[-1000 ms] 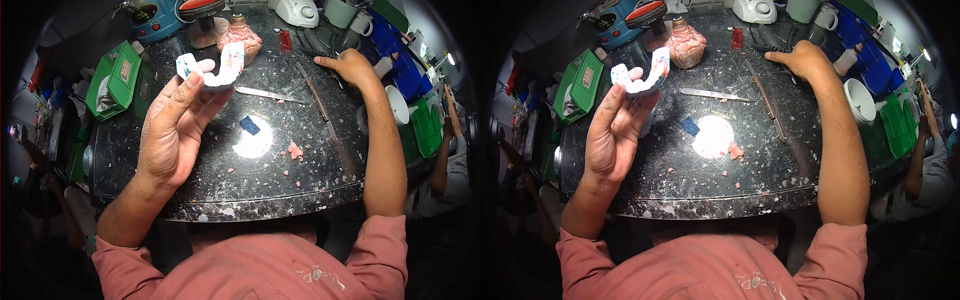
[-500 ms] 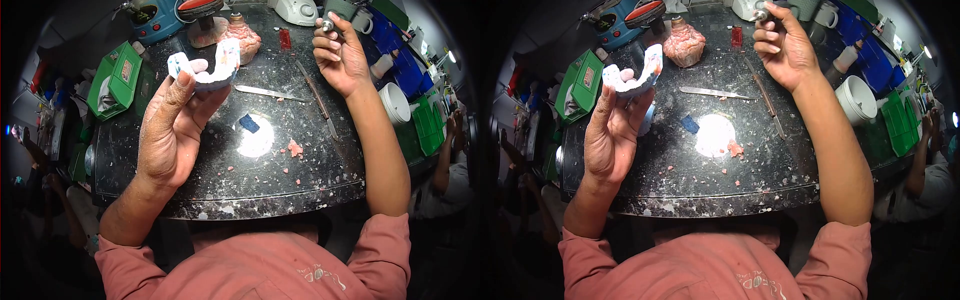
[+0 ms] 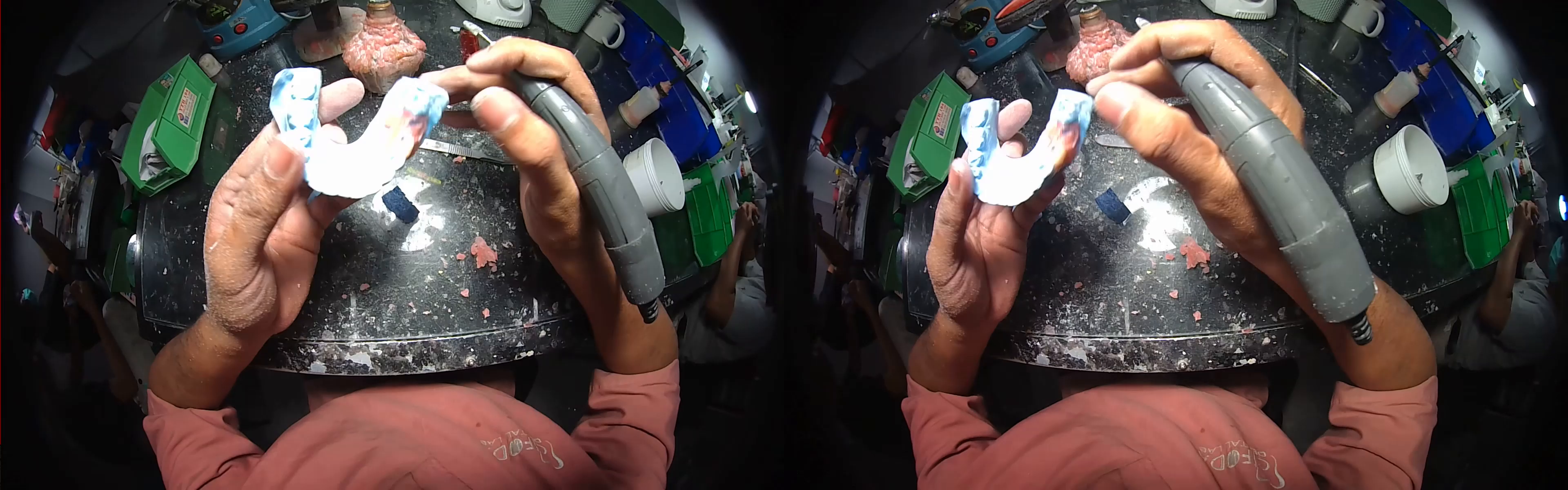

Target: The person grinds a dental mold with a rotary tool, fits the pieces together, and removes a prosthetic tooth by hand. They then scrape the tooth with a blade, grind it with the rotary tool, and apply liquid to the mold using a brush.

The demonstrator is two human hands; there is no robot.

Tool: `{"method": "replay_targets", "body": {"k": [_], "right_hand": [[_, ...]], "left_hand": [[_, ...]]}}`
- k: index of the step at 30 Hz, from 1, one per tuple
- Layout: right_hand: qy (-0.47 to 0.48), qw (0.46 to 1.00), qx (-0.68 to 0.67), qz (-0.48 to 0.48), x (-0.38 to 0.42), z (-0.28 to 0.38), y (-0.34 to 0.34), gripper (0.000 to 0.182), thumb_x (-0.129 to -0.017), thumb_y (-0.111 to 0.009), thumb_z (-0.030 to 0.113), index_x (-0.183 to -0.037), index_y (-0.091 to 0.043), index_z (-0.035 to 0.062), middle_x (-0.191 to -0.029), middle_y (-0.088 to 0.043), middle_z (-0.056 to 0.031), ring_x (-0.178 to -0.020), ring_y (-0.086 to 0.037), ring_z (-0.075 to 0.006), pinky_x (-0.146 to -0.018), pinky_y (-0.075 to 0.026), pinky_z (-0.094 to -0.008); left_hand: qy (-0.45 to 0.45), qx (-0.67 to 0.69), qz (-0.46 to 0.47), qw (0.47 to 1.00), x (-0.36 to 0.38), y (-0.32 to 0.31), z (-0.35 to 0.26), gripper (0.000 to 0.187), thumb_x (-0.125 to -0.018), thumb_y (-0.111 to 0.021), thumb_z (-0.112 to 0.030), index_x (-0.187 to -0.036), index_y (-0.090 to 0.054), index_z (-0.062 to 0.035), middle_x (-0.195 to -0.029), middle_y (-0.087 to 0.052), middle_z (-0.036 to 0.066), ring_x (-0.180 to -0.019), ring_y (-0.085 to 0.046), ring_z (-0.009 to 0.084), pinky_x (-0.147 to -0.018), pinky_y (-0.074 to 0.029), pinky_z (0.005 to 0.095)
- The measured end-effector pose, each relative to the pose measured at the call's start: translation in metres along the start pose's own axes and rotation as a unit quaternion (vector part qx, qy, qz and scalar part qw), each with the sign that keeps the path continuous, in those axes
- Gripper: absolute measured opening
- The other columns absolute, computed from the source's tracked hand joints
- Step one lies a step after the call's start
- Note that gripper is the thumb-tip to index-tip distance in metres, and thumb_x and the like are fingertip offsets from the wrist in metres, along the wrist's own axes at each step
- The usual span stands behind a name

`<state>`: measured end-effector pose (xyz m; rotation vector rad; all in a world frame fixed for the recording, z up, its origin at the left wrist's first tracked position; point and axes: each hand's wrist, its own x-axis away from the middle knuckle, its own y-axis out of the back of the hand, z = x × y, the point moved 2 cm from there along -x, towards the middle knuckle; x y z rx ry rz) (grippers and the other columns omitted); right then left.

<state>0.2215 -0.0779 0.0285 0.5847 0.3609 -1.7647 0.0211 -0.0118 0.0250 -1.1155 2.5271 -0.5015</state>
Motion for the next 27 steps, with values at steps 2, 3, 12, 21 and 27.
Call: {"method": "replay_targets", "body": {"k": [2,3,12,21,27], "right_hand": [[0.052,0.994,0.096,-0.015,-0.004,-0.002,0.002,0.038,-0.091,-0.05,0.025,-0.114,-0.061,-0.0034,-0.104,-0.062,-0.0143,-0.092,-0.058,-0.0169,-0.081,-0.052,-0.0319],[0.029,0.993,0.109,0.025,-0.005,-0.003,0.01,0.039,-0.089,-0.048,0.024,-0.107,-0.064,-0.0061,-0.102,-0.062,-0.016,-0.091,-0.057,-0.018,-0.082,-0.05,-0.0326],[0.018,0.966,-0.092,0.24,0.015,-0.009,-0.017,0.036,-0.081,-0.076,0.024,-0.104,-0.054,0.0056,-0.099,-0.063,-0.0117,-0.115,-0.058,-0.0328,-0.109,-0.031,-0.0595],[0.053,0.943,0.04,0.327,0.013,0.011,-0.017,0.039,-0.086,-0.069,0.042,-0.105,-0.053,0.0115,-0.079,-0.058,-0.004,-0.117,-0.056,-0.0385,-0.113,-0.014,-0.0661],[0.167,0.902,-0.031,0.397,0.003,-0.01,-0.023,0.037,-0.089,-0.066,0.039,-0.105,-0.051,0.01,-0.082,-0.056,-0.0059,-0.111,-0.059,-0.0389,-0.108,-0.022,-0.0688]], "left_hand": [[0.041,0.078,0.004,0.996,-0.003,0.006,0.005,0.054,-0.103,-0.035,-0.033,-0.14,-0.033,0.0071,-0.131,-0.05,0.016,-0.117,-0.055,0.0291,-0.106,-0.042,0.0448],[0.063,0.108,-0.002,0.992,-0.004,0.005,0.005,0.055,-0.103,-0.034,-0.034,-0.139,-0.034,0.0072,-0.13,-0.051,0.017,-0.115,-0.057,0.0286,-0.105,-0.042,0.0447],[0.142,0.099,-0.107,0.979,-0.004,0.012,0.018,0.039,-0.097,-0.045,-0.033,-0.108,-0.06,0.002,-0.089,-0.064,0.01,-0.08,-0.062,0.0163,-0.076,-0.052,0.0309],[0.153,0.212,0.096,0.961,0.002,0.01,0.023,0.046,-0.097,-0.037,-0.03,-0.107,-0.056,0.0116,-0.074,-0.054,0.006,-0.057,-0.042,0.0068,-0.05,-0.035,0.0198],[-0.205,-0.337,0.042,0.918,0.013,0.022,0.032,0.028,-0.099,-0.043,-0.013,-0.118,-0.049,0.0075,-0.107,-0.06,0.024,-0.075,-0.06,0.0148,-0.063,-0.05,0.024]]}}
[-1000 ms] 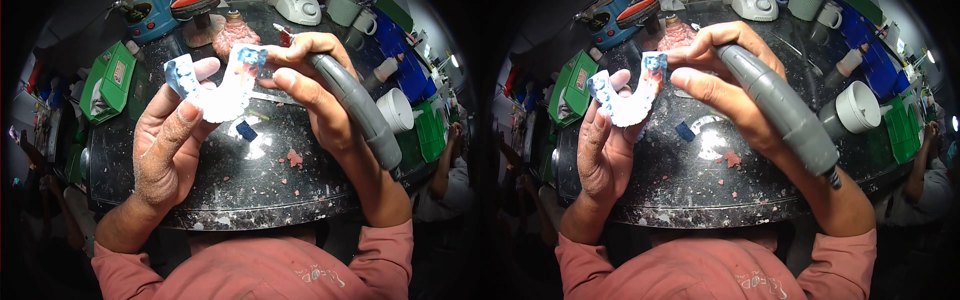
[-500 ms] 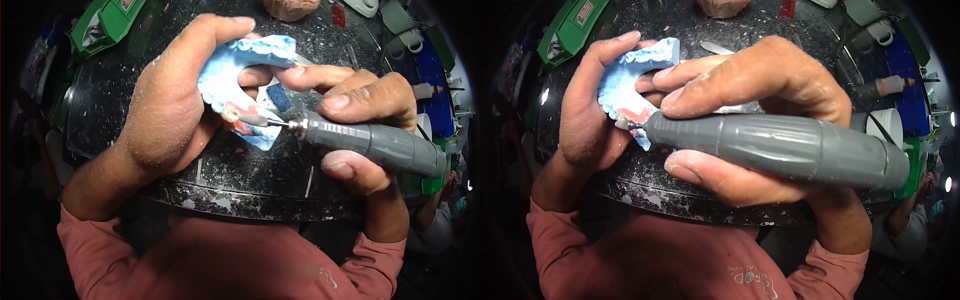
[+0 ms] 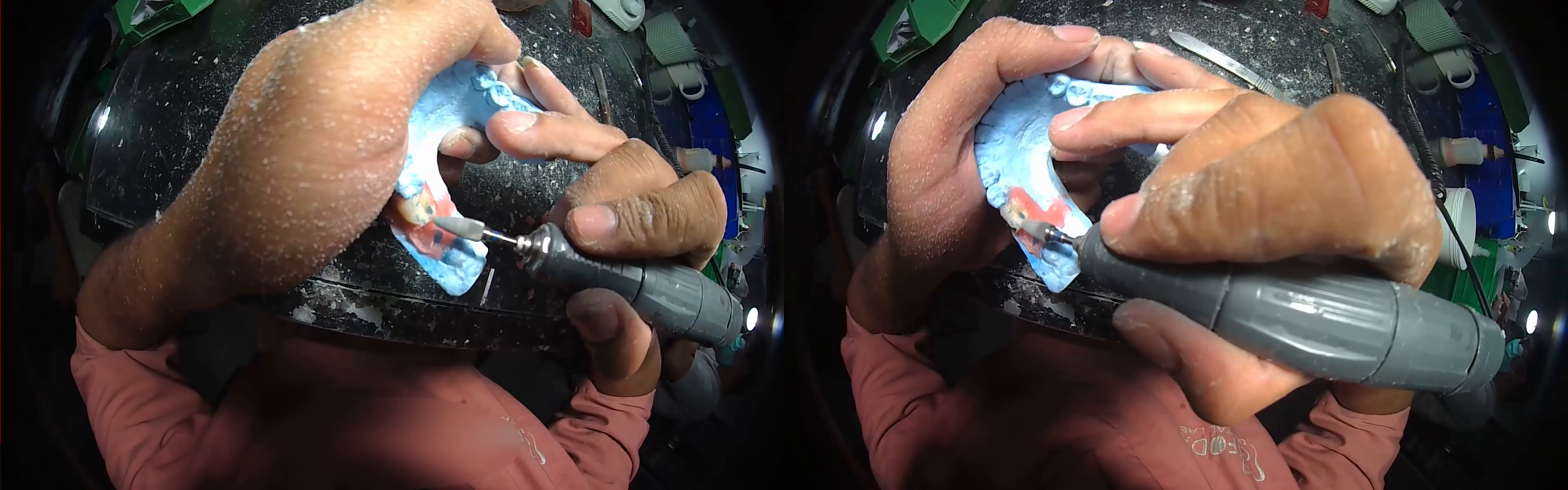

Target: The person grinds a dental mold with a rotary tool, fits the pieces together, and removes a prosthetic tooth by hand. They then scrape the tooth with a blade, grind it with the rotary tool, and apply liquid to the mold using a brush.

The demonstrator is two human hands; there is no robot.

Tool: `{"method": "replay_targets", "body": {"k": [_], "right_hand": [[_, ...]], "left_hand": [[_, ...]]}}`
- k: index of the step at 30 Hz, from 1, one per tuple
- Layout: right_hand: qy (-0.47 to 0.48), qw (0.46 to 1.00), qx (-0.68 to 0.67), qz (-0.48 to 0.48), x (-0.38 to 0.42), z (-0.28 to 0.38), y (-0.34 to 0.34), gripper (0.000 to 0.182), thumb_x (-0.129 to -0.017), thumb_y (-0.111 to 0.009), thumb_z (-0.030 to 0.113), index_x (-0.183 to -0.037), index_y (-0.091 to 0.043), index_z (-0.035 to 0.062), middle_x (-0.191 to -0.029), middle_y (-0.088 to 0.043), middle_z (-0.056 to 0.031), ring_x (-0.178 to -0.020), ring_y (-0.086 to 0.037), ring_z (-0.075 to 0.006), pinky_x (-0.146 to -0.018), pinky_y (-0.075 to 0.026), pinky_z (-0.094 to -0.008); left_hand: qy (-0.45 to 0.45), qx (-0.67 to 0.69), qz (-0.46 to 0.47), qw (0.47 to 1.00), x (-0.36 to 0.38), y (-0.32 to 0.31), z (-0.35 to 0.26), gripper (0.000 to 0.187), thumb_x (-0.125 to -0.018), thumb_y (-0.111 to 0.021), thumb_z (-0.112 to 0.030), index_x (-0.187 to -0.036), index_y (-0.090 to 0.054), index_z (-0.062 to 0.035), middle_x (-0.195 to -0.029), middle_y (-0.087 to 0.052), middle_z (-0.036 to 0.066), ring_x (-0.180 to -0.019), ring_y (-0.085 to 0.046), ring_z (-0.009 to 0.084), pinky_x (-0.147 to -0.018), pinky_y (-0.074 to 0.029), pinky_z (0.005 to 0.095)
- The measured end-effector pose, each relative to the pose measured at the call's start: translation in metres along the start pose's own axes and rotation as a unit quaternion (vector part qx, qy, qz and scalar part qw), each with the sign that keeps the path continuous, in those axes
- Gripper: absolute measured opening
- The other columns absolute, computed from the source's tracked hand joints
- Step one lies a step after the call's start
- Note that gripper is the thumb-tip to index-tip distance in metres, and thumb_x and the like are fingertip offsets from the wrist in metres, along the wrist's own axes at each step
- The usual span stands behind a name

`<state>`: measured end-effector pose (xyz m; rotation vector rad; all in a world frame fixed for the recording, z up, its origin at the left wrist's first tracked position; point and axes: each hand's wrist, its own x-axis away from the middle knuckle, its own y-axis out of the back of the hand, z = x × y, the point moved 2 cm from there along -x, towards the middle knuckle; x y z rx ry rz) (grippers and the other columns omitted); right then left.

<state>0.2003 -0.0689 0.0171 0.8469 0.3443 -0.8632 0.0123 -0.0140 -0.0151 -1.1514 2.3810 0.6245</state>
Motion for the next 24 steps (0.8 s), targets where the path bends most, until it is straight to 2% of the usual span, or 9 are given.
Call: {"method": "replay_targets", "body": {"k": [1,3,6,11,13,15,18,22,24], "right_hand": [[0.017,1.0,-0.006,0.004,-0.001,-0.001,-0.002,0.037,-0.089,-0.066,0.039,-0.105,-0.051,0.0099,-0.083,-0.056,-0.0064,-0.11,-0.059,-0.0388,-0.107,-0.024,-0.0692],[0.008,0.999,-0.023,0.021,-0.001,-0.001,0.005,0.036,-0.089,-0.066,0.038,-0.106,-0.051,0.0101,-0.084,-0.056,-0.0065,-0.11,-0.06,-0.0387,-0.106,-0.024,-0.0696],[0.004,0.998,-0.037,0.048,-0.001,-0.002,0.009,0.036,-0.089,-0.066,0.038,-0.107,-0.051,0.0104,-0.085,-0.056,-0.0067,-0.109,-0.06,-0.0381,-0.106,-0.025,-0.0701],[0.006,0.999,-0.033,0.031,-0.001,-0.002,0.0,0.035,-0.089,-0.067,0.037,-0.107,-0.053,0.0105,-0.085,-0.056,-0.0066,-0.11,-0.06,-0.0372,-0.105,-0.025,-0.0702],[-0.01,0.994,-0.083,-0.065,-0.001,-0.001,-0.003,0.023,-0.076,-0.074,0.01,-0.096,-0.069,-0.0017,-0.088,-0.072,-0.0123,-0.108,-0.063,-0.0396,-0.103,-0.032,-0.0663],[-0.05,0.993,-0.074,-0.083,-0.003,0.007,-0.004,0.023,-0.074,-0.075,0.008,-0.094,-0.07,-0.001,-0.088,-0.072,-0.0117,-0.106,-0.065,-0.0379,-0.103,-0.034,-0.0647],[-0.095,0.987,-0.05,-0.122,-0.004,0.014,-0.011,0.023,-0.069,-0.077,0.005,-0.091,-0.07,0.0012,-0.086,-0.072,-0.0105,-0.102,-0.067,-0.0347,-0.103,-0.036,-0.0622],[-0.135,0.955,-0.033,-0.263,-0.003,0.02,-0.029,0.026,-0.062,-0.079,0.006,-0.087,-0.071,0.0052,-0.085,-0.07,-0.0103,-0.096,-0.069,-0.0298,-0.101,-0.041,-0.0594],[-0.136,0.958,-0.031,-0.25,-0.003,0.021,-0.028,0.026,-0.064,-0.079,0.008,-0.089,-0.069,0.0057,-0.085,-0.069,-0.01,-0.097,-0.068,-0.03,-0.102,-0.04,-0.0602]], "left_hand": [[0.0,0.0,0.0,1.0,0.002,0.003,0.001,0.028,-0.099,-0.043,-0.013,-0.118,-0.049,0.0075,-0.107,-0.06,0.024,-0.075,-0.06,0.0148,-0.063,-0.05,0.024],[0.091,0.262,0.042,0.96,0.002,0.008,0.002,0.028,-0.097,-0.045,-0.003,-0.124,-0.045,0.0032,-0.116,-0.056,0.03,-0.086,-0.064,0.0219,-0.071,-0.054,0.029],[0.109,0.325,0.012,0.939,0.0,0.0,-0.007,0.028,-0.096,-0.046,0.0,-0.124,-0.046,0.0035,-0.116,-0.055,0.031,-0.085,-0.063,0.0215,-0.071,-0.054,0.0293],[0.12,0.249,0.033,0.96,0.002,0.013,0.0,0.028,-0.095,-0.047,-0.001,-0.123,-0.046,0.0047,-0.116,-0.055,0.03,-0.092,-0.064,0.0252,-0.077,-0.055,0.0323],[0.116,0.241,0.071,0.961,0.003,0.014,0.001,0.028,-0.096,-0.047,-0.001,-0.123,-0.046,0.0051,-0.117,-0.055,0.03,-0.096,-0.064,0.0271,-0.079,-0.055,0.0337],[0.036,0.028,0.068,0.997,0.003,0.011,0.001,0.027,-0.096,-0.048,-0.003,-0.122,-0.047,0.0057,-0.118,-0.055,0.029,-0.102,-0.062,0.0304,-0.086,-0.054,0.0381],[0.11,0.211,0.035,0.971,0.001,0.008,-0.001,0.026,-0.096,-0.048,-0.004,-0.12,-0.048,0.0056,-0.119,-0.055,0.028,-0.104,-0.062,0.0314,-0.091,-0.053,0.041],[0.095,0.196,0.04,0.975,0.0,0.008,0.0,0.025,-0.096,-0.048,-0.005,-0.119,-0.049,0.0062,-0.119,-0.055,0.028,-0.106,-0.061,0.032,-0.094,-0.052,0.0423],[0.069,0.168,0.057,0.982,-0.001,0.01,0.001,0.025,-0.096,-0.049,-0.006,-0.118,-0.049,0.0066,-0.119,-0.055,0.027,-0.107,-0.06,0.0323,-0.094,-0.051,0.0423]]}}
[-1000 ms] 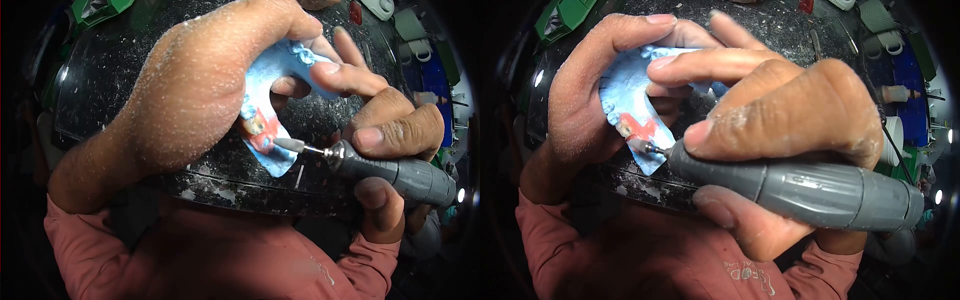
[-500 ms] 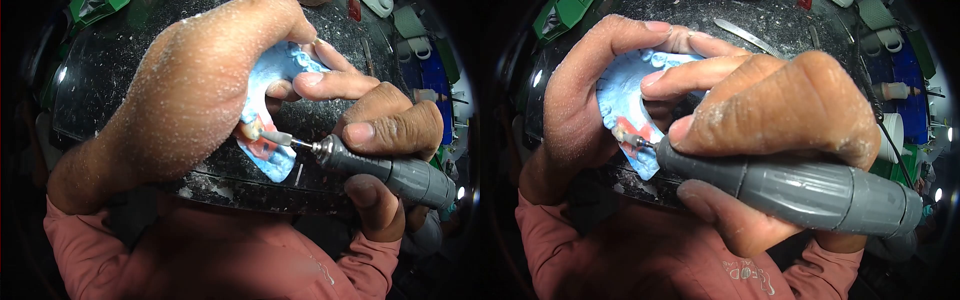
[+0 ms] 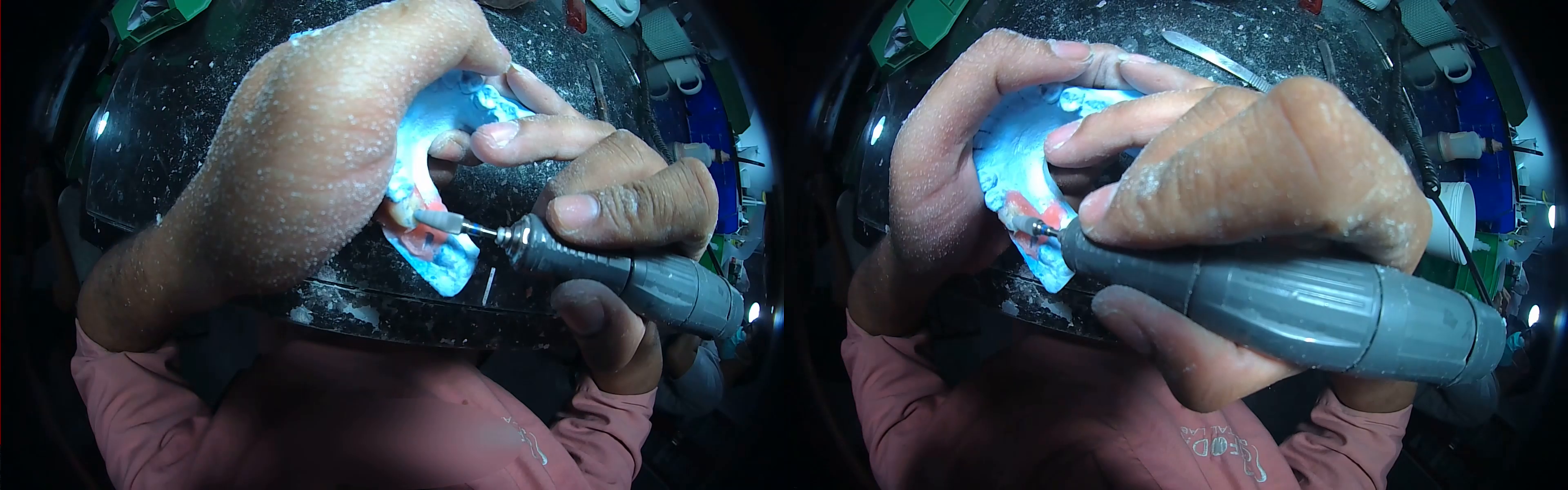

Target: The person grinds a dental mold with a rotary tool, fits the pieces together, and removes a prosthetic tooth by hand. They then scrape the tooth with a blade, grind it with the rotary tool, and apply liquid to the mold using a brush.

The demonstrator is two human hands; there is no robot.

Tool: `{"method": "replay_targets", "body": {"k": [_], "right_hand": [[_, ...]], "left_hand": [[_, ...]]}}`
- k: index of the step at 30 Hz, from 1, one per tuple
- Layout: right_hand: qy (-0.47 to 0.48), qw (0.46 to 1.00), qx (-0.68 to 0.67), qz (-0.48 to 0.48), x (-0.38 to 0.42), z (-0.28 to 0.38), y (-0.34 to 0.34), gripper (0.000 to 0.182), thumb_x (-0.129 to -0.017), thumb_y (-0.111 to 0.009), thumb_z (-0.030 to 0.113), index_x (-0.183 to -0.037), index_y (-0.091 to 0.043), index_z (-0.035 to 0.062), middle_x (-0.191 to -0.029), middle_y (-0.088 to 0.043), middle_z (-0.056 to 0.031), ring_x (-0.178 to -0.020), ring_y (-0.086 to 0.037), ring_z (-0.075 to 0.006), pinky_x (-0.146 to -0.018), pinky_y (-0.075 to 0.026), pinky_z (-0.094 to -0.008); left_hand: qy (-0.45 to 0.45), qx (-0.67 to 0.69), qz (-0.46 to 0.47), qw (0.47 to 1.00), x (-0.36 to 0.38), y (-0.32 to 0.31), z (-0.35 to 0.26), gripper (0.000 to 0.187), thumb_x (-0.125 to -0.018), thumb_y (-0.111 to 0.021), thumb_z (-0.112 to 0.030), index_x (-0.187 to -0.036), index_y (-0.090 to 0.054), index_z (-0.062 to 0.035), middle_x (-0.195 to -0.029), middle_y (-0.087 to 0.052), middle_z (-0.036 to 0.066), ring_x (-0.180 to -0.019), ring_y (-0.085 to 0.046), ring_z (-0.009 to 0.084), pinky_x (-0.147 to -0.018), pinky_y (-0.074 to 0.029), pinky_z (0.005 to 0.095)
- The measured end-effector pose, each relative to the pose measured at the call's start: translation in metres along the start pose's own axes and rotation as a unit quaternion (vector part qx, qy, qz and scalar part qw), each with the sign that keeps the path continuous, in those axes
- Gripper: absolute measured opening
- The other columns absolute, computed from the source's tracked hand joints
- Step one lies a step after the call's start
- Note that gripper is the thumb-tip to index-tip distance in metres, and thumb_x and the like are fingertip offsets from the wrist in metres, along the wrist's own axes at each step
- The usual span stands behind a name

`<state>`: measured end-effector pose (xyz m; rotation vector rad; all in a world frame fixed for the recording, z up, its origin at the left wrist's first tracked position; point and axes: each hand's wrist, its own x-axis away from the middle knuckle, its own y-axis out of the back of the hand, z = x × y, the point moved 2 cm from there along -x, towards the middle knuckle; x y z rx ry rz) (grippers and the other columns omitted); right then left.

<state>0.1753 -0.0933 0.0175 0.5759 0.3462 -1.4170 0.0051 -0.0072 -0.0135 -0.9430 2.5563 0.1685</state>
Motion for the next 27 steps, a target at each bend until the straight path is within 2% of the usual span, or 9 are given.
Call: {"method": "replay_targets", "body": {"k": [6,10,13,15,16,18,19,22,27], "right_hand": [[-0.003,0.997,0.026,0.078,-0.001,0.003,0.01,0.031,-0.076,-0.075,0.024,-0.098,-0.061,0.0082,-0.083,-0.064,-0.008,-0.101,-0.065,-0.0312,-0.104,-0.032,-0.0646],[-0.005,0.991,0.043,0.129,-0.001,0.003,0.012,0.037,-0.084,-0.073,0.035,-0.104,-0.055,0.0099,-0.083,-0.06,-0.0068,-0.103,-0.063,-0.0321,-0.106,-0.027,-0.0676],[-0.001,0.996,0.03,0.088,0.002,0.003,0.007,0.035,-0.085,-0.072,0.033,-0.104,-0.055,0.0094,-0.082,-0.059,-0.0061,-0.101,-0.063,-0.0314,-0.106,-0.028,-0.0669],[-0.003,0.994,0.041,0.097,0.001,0.004,0.009,0.035,-0.085,-0.072,0.032,-0.104,-0.055,0.0091,-0.082,-0.059,-0.0064,-0.101,-0.063,-0.0311,-0.106,-0.028,-0.0664],[-0.007,0.993,0.051,0.106,0.001,0.005,0.009,0.034,-0.085,-0.072,0.03,-0.104,-0.054,0.0088,-0.081,-0.058,-0.0066,-0.102,-0.063,-0.0309,-0.106,-0.029,-0.066],[-0.005,0.994,0.047,0.1,0.001,0.005,0.009,0.033,-0.084,-0.073,0.029,-0.103,-0.055,0.0086,-0.082,-0.059,-0.0068,-0.101,-0.063,-0.0307,-0.105,-0.03,-0.0655],[-0.004,0.995,0.043,0.093,0.001,0.004,0.008,0.032,-0.083,-0.073,0.028,-0.102,-0.056,0.0084,-0.082,-0.059,-0.0071,-0.101,-0.063,-0.0305,-0.105,-0.03,-0.0651],[0.0,0.997,0.03,0.072,0.001,0.003,0.006,0.03,-0.08,-0.074,0.024,-0.1,-0.058,0.0079,-0.082,-0.061,-0.0078,-0.099,-0.064,-0.03,-0.104,-0.033,-0.0638],[0.005,0.999,0.009,0.036,0.002,0.0,0.001,0.027,-0.074,-0.076,0.018,-0.095,-0.062,0.007,-0.083,-0.064,-0.0089,-0.097,-0.066,-0.0291,-0.103,-0.036,-0.0617]], "left_hand": [[-0.014,-0.063,0.006,0.998,-0.002,0.002,-0.001,0.027,-0.095,-0.054,-0.007,-0.118,-0.049,0.0061,-0.12,-0.056,0.025,-0.108,-0.06,0.0303,-0.095,-0.051,0.0413],[-0.02,-0.036,-0.007,0.999,-0.005,-0.013,-0.018,0.028,-0.093,-0.056,-0.006,-0.118,-0.05,0.0053,-0.12,-0.056,0.025,-0.108,-0.06,0.029,-0.095,-0.05,0.0403],[0.026,-0.051,0.013,0.998,-0.001,-0.005,-0.007,0.028,-0.093,-0.057,-0.006,-0.118,-0.05,0.0048,-0.12,-0.057,0.024,-0.108,-0.06,0.0281,-0.096,-0.049,0.0397],[-0.08,0.02,-0.008,0.997,-0.002,0.001,0.016,0.028,-0.092,-0.058,-0.006,-0.117,-0.05,0.0046,-0.119,-0.057,0.024,-0.108,-0.06,0.028,-0.096,-0.049,0.0398],[-0.08,0.02,-0.008,0.997,0.0,0.002,0.011,0.028,-0.092,-0.058,-0.006,-0.117,-0.05,0.0046,-0.119,-0.057,0.024,-0.108,-0.06,0.028,-0.096,-0.049,0.0398],[0.012,-0.05,-0.005,0.999,0.002,0.004,-0.002,0.028,-0.092,-0.058,-0.006,-0.117,-0.05,0.0045,-0.119,-0.057,0.024,-0.108,-0.06,0.028,-0.096,-0.049,0.04],[0.012,-0.05,-0.005,0.999,0.002,0.003,-0.002,0.028,-0.092,-0.058,-0.006,-0.117,-0.05,0.0045,-0.119,-0.057,0.024,-0.108,-0.06,0.028,-0.096,-0.049,0.04],[-0.005,-0.102,0.009,0.995,0.002,0.003,0.0,0.028,-0.092,-0.059,-0.007,-0.117,-0.051,0.0045,-0.119,-0.057,0.024,-0.108,-0.06,0.028,-0.096,-0.049,0.04],[-0.102,-0.017,-0.011,0.995,0.003,0.006,0.025,0.03,-0.09,-0.062,-0.007,-0.116,-0.052,0.0052,-0.118,-0.058,0.022,-0.109,-0.06,0.0279,-0.097,-0.048,0.041]]}}
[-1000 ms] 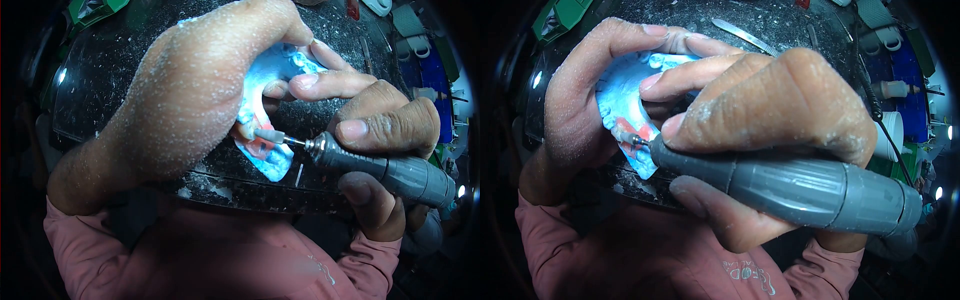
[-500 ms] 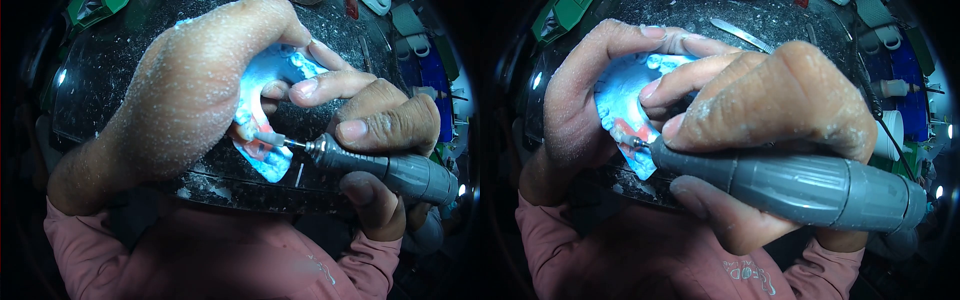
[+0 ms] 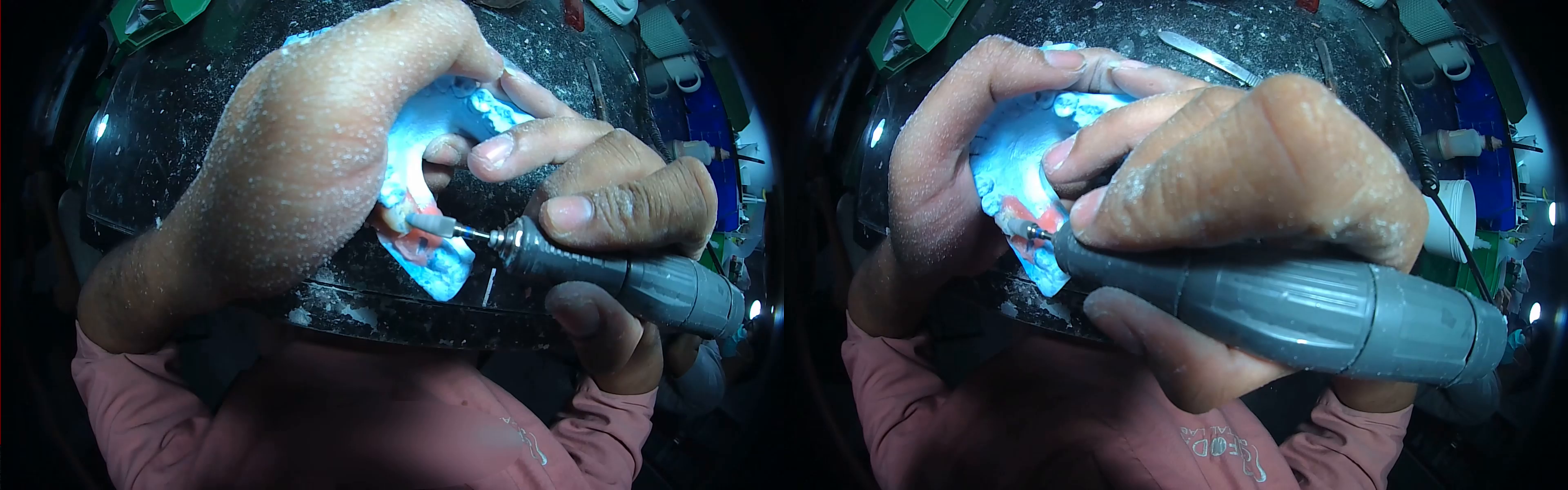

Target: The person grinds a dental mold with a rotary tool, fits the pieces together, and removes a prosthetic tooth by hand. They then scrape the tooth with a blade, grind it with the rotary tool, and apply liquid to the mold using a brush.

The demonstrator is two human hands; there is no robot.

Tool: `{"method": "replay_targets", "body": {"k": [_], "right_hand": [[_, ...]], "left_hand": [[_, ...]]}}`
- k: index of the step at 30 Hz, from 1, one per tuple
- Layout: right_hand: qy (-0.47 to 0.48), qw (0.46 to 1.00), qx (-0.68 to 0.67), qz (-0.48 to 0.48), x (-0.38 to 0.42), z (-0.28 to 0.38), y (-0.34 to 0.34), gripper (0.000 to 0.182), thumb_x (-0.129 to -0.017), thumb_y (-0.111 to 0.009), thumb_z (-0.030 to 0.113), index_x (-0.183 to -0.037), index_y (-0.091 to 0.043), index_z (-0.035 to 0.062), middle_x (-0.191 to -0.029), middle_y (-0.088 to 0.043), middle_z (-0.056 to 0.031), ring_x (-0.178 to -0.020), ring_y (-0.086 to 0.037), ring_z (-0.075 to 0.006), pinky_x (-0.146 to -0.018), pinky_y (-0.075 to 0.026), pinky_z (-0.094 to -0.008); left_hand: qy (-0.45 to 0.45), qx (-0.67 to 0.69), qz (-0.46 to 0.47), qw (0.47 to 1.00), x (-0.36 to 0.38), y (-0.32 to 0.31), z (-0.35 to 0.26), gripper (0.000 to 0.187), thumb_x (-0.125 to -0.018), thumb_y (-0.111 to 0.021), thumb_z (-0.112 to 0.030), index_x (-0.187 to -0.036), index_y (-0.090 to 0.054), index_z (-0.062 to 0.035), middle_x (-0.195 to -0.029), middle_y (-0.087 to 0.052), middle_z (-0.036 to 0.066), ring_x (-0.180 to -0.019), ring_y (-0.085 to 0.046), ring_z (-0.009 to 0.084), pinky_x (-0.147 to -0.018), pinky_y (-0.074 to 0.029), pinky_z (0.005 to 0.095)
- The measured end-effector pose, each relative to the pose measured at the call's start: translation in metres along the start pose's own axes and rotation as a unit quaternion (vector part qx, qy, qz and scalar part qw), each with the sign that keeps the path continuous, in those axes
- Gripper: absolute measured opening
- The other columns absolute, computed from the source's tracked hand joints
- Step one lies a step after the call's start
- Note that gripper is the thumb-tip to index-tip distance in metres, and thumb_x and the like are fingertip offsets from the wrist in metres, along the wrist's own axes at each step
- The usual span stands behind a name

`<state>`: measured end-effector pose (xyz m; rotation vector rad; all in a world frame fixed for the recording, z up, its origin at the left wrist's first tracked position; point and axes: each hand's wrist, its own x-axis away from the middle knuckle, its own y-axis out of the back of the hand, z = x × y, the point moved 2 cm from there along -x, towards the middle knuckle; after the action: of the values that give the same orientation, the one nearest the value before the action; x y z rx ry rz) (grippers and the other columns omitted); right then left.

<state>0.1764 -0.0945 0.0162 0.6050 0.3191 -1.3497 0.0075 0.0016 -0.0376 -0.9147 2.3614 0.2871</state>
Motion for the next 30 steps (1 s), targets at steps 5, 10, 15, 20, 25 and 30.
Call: {"method": "replay_targets", "body": {"k": [5,10,15,20,25,30], "right_hand": [[0.006,0.999,-0.02,-0.037,0.001,-0.003,-0.005,0.025,-0.069,-0.077,0.012,-0.09,-0.066,0.0061,-0.084,-0.066,-0.0101,-0.095,-0.067,-0.0282,-0.102,-0.039,-0.0596],[0.014,0.997,-0.042,-0.07,0.0,-0.005,-0.007,0.024,-0.064,-0.079,0.006,-0.086,-0.07,0.0052,-0.085,-0.069,-0.0113,-0.093,-0.069,-0.0274,-0.101,-0.043,-0.0575],[-0.003,0.999,-0.037,-0.02,-0.006,0.001,-0.002,0.021,-0.065,-0.077,0.007,-0.085,-0.07,0.0046,-0.085,-0.068,-0.0125,-0.094,-0.068,-0.027,-0.102,-0.042,-0.0565],[0.015,0.995,0.01,0.098,0.0,0.0,0.01,0.035,-0.084,-0.073,0.028,-0.104,-0.054,0.0068,-0.081,-0.058,-0.0073,-0.1,-0.063,-0.0295,-0.102,-0.038,-0.0616],[0.023,0.998,0.01,0.056,0.0,-0.002,0.004,0.036,-0.083,-0.074,0.029,-0.103,-0.055,0.0068,-0.082,-0.058,-0.0071,-0.098,-0.064,-0.0292,-0.102,-0.039,-0.0607],[0.007,1.0,0.029,0.007,0.005,0.001,0.0,0.035,-0.083,-0.075,0.031,-0.102,-0.056,0.0077,-0.081,-0.06,-0.0061,-0.096,-0.065,-0.0275,-0.104,-0.035,-0.0622]], "left_hand": [[0.057,-0.12,0.041,0.99,-0.007,-0.002,-0.025,0.03,-0.091,-0.061,-0.008,-0.116,-0.052,0.0057,-0.118,-0.057,0.022,-0.109,-0.059,0.0284,-0.097,-0.048,0.0417],[0.135,0.065,-0.022,0.988,-0.008,-0.012,-0.03,0.03,-0.093,-0.057,-0.009,-0.118,-0.049,0.006,-0.12,-0.056,0.025,-0.109,-0.059,0.0297,-0.098,-0.047,0.0425],[0.069,0.053,0.004,0.996,-0.003,-0.005,-0.01,0.031,-0.093,-0.059,-0.01,-0.118,-0.05,0.0057,-0.12,-0.056,0.024,-0.11,-0.059,0.0298,-0.098,-0.047,0.0426],[0.021,-0.105,0.038,0.994,-0.005,-0.001,-0.021,0.037,-0.087,-0.067,-0.011,-0.117,-0.052,0.0056,-0.119,-0.057,0.021,-0.112,-0.059,0.0288,-0.099,-0.047,0.0424],[0.08,-0.077,0.029,0.993,-0.005,-0.002,-0.024,0.038,-0.086,-0.068,-0.01,-0.117,-0.053,0.0055,-0.118,-0.058,0.021,-0.112,-0.058,0.0287,-0.1,-0.047,0.0424],[0.066,-0.164,0.055,0.983,-0.006,-0.002,-0.029,0.036,-0.085,-0.068,-0.003,-0.116,-0.052,0.0052,-0.12,-0.057,0.022,-0.11,-0.059,0.0274,-0.097,-0.049,0.0404]]}}
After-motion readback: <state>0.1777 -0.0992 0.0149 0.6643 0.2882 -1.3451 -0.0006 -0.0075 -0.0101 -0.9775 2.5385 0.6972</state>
